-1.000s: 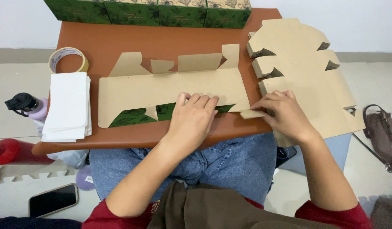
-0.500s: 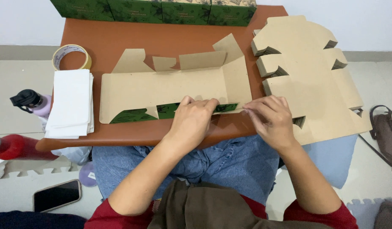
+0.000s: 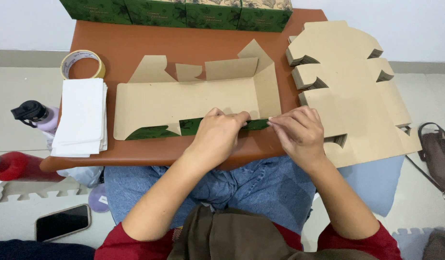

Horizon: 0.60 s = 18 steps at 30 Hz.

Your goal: Assembling a decorative cardboard box by folding along pre-scored lines and tucking tabs into place.

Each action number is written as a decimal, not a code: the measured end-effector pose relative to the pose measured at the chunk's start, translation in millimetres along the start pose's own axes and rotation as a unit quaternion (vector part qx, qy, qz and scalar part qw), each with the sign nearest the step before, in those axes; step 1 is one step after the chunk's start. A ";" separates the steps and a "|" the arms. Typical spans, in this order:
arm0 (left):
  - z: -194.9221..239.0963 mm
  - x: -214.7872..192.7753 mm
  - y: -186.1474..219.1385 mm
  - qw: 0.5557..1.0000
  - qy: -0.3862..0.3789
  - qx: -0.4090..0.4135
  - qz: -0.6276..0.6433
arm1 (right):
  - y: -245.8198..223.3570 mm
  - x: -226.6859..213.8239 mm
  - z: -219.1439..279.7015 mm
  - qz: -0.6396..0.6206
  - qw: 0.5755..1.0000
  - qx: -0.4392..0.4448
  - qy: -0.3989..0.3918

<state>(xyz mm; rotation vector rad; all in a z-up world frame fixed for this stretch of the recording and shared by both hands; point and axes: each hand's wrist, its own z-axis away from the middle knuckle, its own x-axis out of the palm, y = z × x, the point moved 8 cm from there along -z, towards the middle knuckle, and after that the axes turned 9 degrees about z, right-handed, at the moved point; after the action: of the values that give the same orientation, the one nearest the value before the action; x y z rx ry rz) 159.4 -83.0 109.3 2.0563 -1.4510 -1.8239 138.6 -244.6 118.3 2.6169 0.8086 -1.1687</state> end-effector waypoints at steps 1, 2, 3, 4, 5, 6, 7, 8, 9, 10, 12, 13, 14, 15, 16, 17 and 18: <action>-0.8 -0.6 -0.7 1.000 0.000 0.000 0.000 | 1.6 0.6 -0.7 0.000 1.000 0.000 0.000; -1.7 0.1 -1.2 1.000 -0.008 0.000 0.006 | 2.7 0.7 -1.4 -0.005 1.000 -0.004 0.003; -2.6 0.8 -1.8 1.000 -0.017 0.001 0.012 | 3.8 0.9 -2.2 -0.011 1.000 -0.008 0.006; -3.3 -0.1 -1.8 1.000 -0.017 0.001 0.013 | 2.5 0.3 -3.5 -0.011 1.000 -0.008 0.006; -4.0 -0.5 -1.8 1.000 -0.020 0.001 0.011 | 1.7 -0.1 -4.8 -0.010 1.000 -0.006 0.004; -4.6 -0.6 -1.7 1.000 -0.024 0.001 0.009 | 0.7 -0.5 -5.8 -0.010 1.000 -0.003 0.003; -5.8 -1.1 -3.2 1.000 -0.024 0.001 0.009 | 0.5 -0.2 -5.9 -0.010 1.000 -0.003 0.002; -6.8 -0.6 -4.2 0.999 -0.032 0.004 0.013 | 0.6 0.9 -6.4 -0.012 1.000 0.000 -0.003; -7.7 -0.2 -5.2 0.999 -0.039 0.007 0.017 | 0.7 1.9 -6.8 -0.014 1.000 0.003 -0.007; -8.0 -2.9 -4.5 0.999 -0.039 0.007 0.018 | 1.0 2.4 -6.6 -0.014 1.000 0.003 -0.008; -9.1 -5.9 -4.1 0.998 -0.056 -0.002 0.038 | 1.3 2.0 -6.6 0.004 1.000 0.000 -0.003; -9.7 -5.8 -3.8 0.998 -0.056 -0.001 0.038 | 1.3 3.6 -5.3 0.004 1.000 0.000 -0.003; -10.0 -4.7 -3.5 0.998 -0.063 -0.001 0.032 | 2.6 4.4 -4.3 -0.003 1.000 0.008 0.003; -10.0 -3.6 -3.4 0.997 -0.070 -0.001 0.025 | 3.8 5.3 -3.2 -0.010 1.000 0.017 0.008; -9.9 -6.8 -1.5 0.997 -0.068 -0.002 0.026 | 3.4 6.0 -3.0 -0.011 1.000 0.015 0.008; -9.5 -8.7 -0.1 0.996 -0.075 -0.007 0.048 | 2.1 6.5 -2.8 -0.019 1.000 0.008 0.008; -8.9 -10.2 1.5 0.994 -0.082 -0.013 0.070 | 0.7 6.8 -2.0 -0.027 1.000 0.001 0.009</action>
<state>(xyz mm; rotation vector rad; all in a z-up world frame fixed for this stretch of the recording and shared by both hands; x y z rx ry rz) 166.8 -82.0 120.6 1.7794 -1.5568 -1.9830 144.0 -241.7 114.6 2.6272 0.8870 -1.1625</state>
